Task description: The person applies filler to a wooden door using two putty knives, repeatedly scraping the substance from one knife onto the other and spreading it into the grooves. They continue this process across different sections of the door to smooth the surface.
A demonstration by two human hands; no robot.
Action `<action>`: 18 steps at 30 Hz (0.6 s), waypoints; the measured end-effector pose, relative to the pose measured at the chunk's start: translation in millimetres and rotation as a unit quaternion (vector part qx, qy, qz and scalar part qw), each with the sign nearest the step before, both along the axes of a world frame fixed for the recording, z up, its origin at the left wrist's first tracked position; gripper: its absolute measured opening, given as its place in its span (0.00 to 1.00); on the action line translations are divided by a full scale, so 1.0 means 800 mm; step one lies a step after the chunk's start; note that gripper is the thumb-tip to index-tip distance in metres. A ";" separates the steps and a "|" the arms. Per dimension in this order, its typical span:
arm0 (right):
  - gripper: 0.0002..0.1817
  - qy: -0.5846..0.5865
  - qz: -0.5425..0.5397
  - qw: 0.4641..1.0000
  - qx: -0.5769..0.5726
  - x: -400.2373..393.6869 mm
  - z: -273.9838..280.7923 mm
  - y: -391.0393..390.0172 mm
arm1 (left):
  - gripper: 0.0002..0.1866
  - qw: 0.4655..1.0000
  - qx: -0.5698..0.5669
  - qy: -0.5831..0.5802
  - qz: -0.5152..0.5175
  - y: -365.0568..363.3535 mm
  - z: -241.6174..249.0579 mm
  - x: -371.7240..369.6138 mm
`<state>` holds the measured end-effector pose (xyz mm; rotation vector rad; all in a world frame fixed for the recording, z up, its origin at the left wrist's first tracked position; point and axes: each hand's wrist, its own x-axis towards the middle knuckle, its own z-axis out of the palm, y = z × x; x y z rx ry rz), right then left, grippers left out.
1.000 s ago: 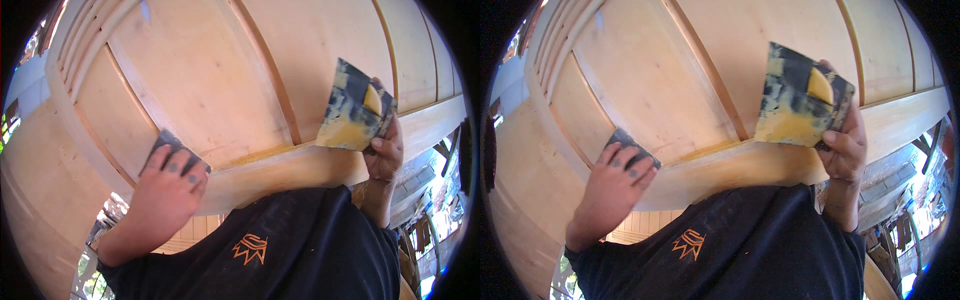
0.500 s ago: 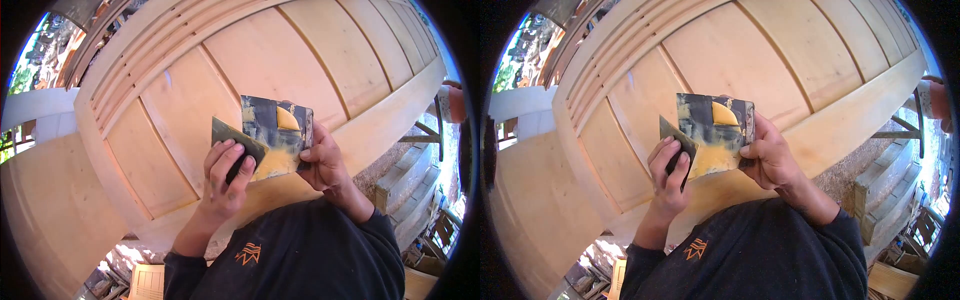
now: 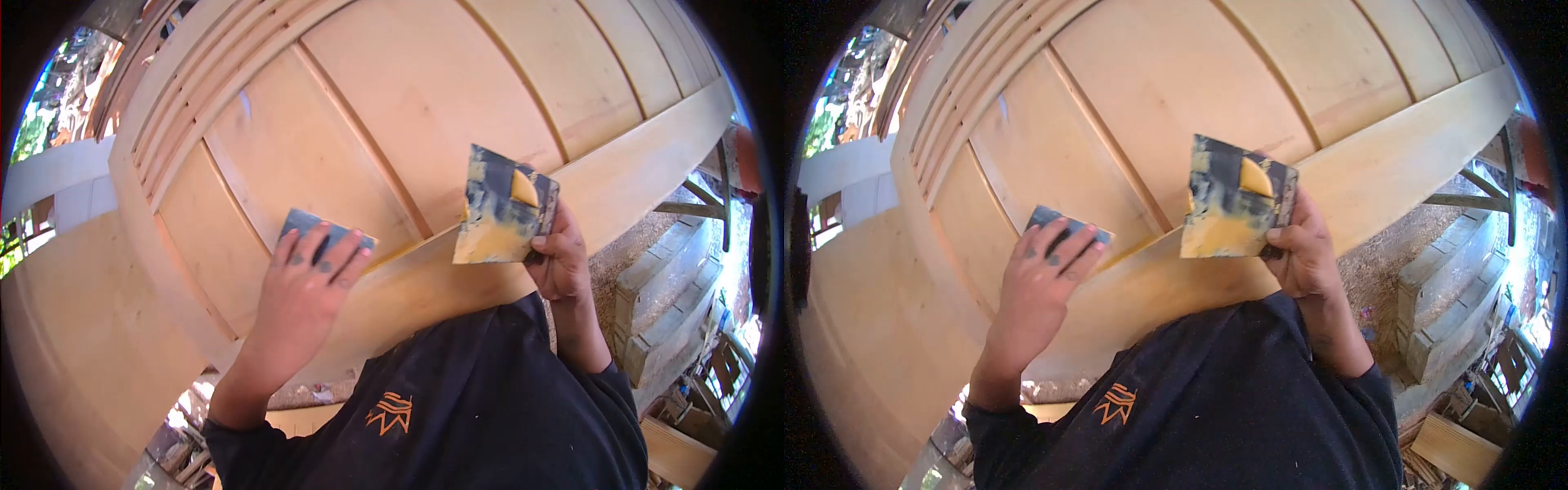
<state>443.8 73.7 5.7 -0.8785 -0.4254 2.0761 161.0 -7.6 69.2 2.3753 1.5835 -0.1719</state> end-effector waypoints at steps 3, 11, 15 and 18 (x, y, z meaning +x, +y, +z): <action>0.42 -0.013 -0.011 1.000 -0.006 0.012 -0.010 0.001 | 0.19 0.997 -0.056 0.024 -0.043 0.005 -0.008 0.018; 0.41 -0.035 -0.009 0.999 -0.022 0.027 -0.013 0.010 | 0.16 0.990 -0.097 0.027 -0.095 0.030 -0.020 0.026; 0.42 -0.021 0.009 1.000 -0.021 0.018 -0.016 0.015 | 0.16 0.980 -0.156 0.047 -0.116 0.035 -0.017 0.014; 0.42 -0.033 0.014 0.999 -0.024 0.010 -0.018 0.016 | 0.16 0.975 -0.173 0.059 -0.126 0.031 -0.017 0.005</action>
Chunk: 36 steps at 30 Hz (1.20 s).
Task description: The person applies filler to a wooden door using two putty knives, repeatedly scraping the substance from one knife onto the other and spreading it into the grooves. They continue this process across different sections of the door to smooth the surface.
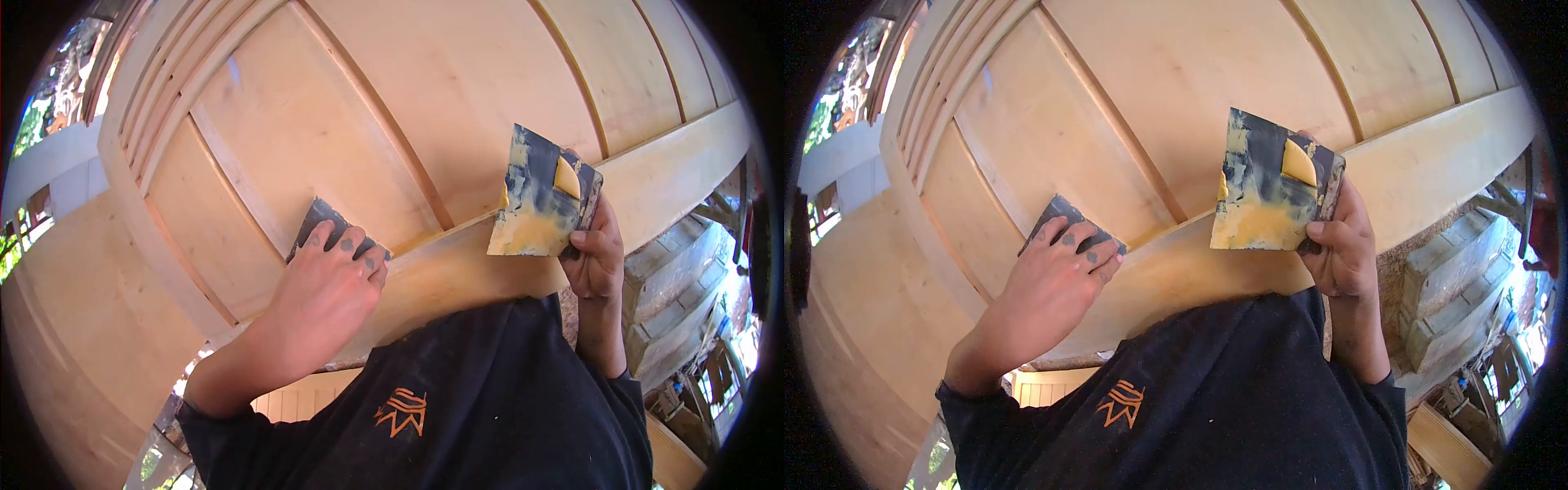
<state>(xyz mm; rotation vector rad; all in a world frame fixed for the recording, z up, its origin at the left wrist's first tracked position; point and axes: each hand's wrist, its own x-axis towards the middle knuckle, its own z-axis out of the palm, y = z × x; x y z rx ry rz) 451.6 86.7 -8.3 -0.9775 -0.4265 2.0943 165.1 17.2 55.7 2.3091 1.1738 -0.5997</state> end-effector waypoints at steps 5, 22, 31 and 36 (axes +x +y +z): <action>0.43 0.005 0.021 1.000 -0.012 -0.008 0.000 0.004 | 0.16 0.999 -0.034 0.023 -0.030 -0.003 0.005 -0.007; 0.45 -0.013 0.047 0.998 -0.029 -0.031 -0.007 0.004 | 0.17 0.997 0.034 -0.013 0.070 -0.020 0.016 -0.043; 0.45 0.000 0.048 0.998 -0.037 -0.007 0.008 0.014 | 0.17 0.993 -0.015 0.037 0.113 -0.048 0.029 -0.019; 0.45 0.063 0.081 0.994 -0.039 -0.034 0.019 0.010 | 0.18 0.925 0.156 -0.208 0.277 -0.047 0.045 -0.032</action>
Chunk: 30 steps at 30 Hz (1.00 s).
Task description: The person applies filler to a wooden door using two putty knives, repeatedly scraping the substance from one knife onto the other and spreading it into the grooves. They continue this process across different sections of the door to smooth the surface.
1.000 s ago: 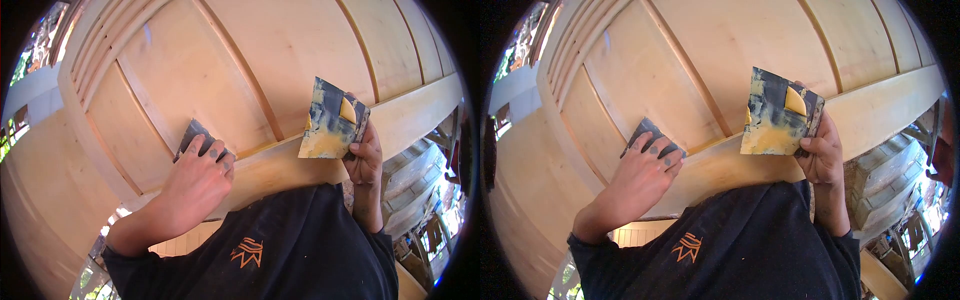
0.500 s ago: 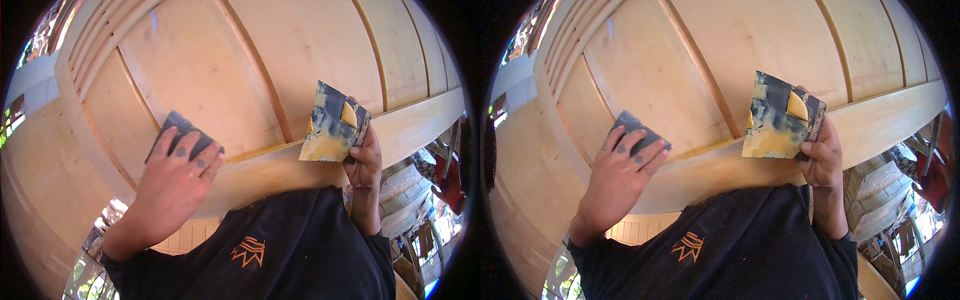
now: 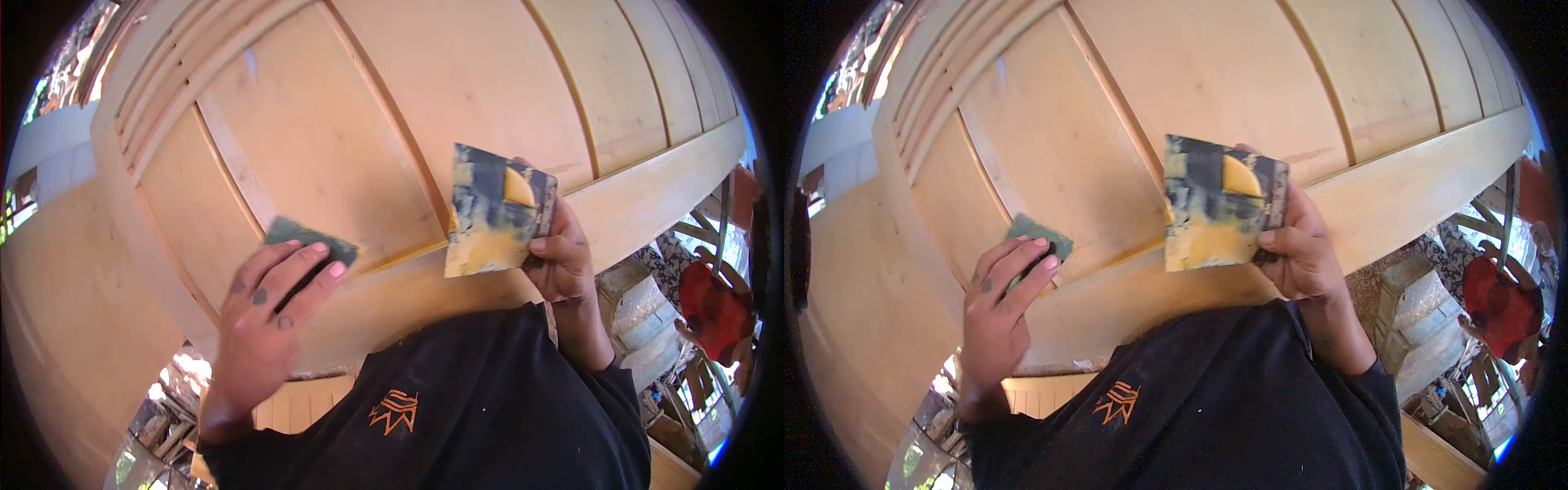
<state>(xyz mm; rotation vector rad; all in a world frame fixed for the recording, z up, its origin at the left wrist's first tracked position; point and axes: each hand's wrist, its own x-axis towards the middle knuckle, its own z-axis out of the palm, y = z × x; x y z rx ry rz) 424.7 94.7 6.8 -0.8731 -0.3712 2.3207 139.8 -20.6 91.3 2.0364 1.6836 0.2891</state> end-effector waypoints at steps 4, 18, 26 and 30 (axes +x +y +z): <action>0.43 0.044 0.013 0.999 -0.007 -0.026 0.028 -0.003 | 0.23 0.958 0.226 -0.145 0.098 -0.004 -0.025 0.054; 0.43 0.112 -0.036 0.992 0.042 0.005 0.068 -0.026 | 0.23 0.926 0.333 -0.155 0.086 -0.014 -0.059 0.084; 0.44 0.173 -0.023 0.981 0.082 0.027 0.084 -0.032 | 0.19 0.958 0.246 -0.138 0.061 -0.011 -0.087 0.098; 0.40 0.182 -0.044 0.979 0.075 0.028 0.066 -0.036 | 0.14 0.898 0.415 -0.143 0.046 0.000 -0.041 0.117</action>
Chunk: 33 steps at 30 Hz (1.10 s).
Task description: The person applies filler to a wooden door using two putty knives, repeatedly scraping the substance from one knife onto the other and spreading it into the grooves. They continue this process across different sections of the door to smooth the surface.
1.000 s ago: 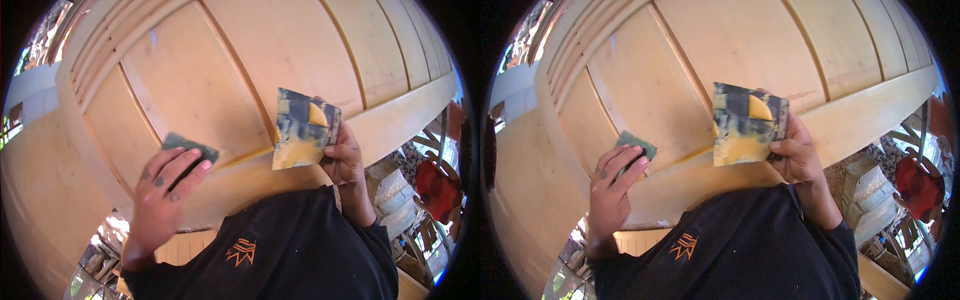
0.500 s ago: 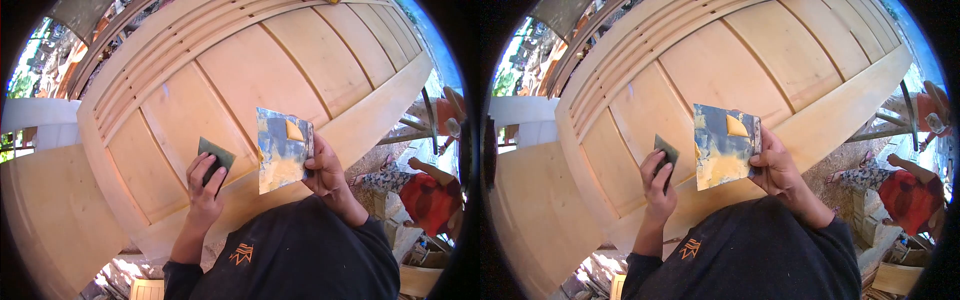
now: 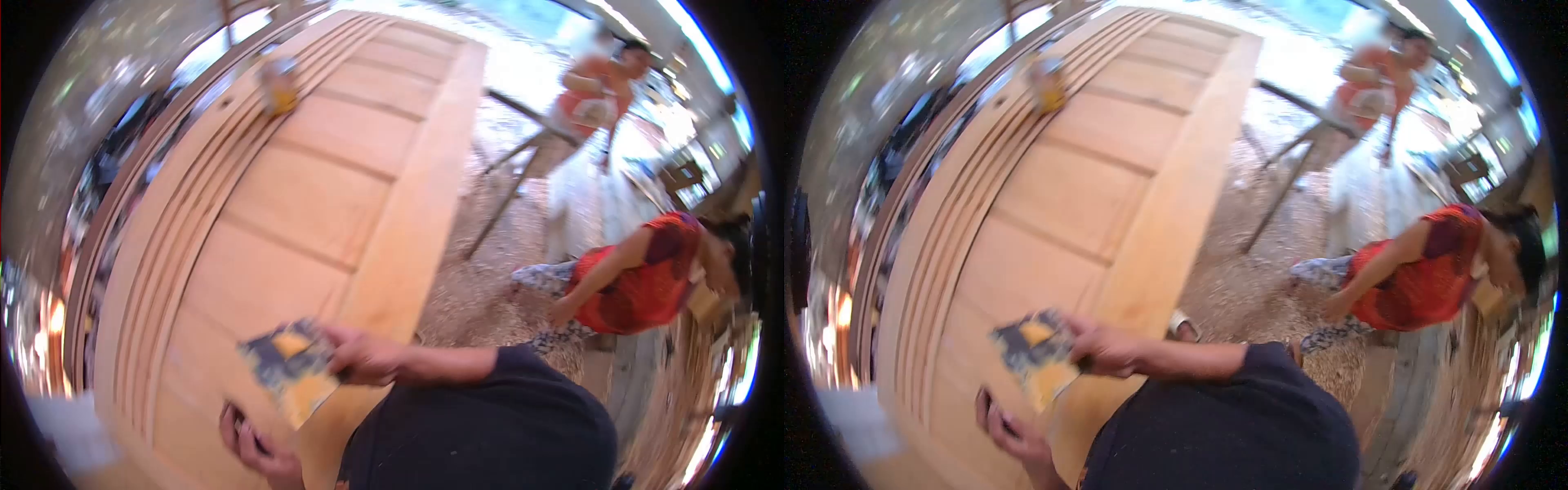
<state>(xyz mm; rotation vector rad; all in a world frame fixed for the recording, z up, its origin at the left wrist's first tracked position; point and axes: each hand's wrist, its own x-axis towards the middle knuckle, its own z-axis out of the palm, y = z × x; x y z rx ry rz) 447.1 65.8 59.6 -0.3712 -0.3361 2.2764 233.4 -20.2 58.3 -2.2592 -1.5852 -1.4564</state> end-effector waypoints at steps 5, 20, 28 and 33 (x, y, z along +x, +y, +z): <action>0.36 0.057 0.010 0.998 0.033 0.013 0.022 -0.050 | 0.21 0.996 0.047 0.064 -0.043 -0.012 0.021 0.045; 0.36 0.030 -0.036 0.998 0.045 0.000 -0.014 -0.036 | 0.16 0.998 -0.060 0.015 0.014 -0.002 -0.007 0.004; 0.43 -0.028 0.019 0.999 -0.009 0.007 0.011 -0.011 | 0.27 0.984 -0.164 0.072 -0.017 0.007 -0.012 -0.014; 0.43 -0.106 0.012 0.993 0.044 0.000 0.022 0.017 | 0.30 0.966 -0.242 0.089 0.038 0.014 0.045 -0.040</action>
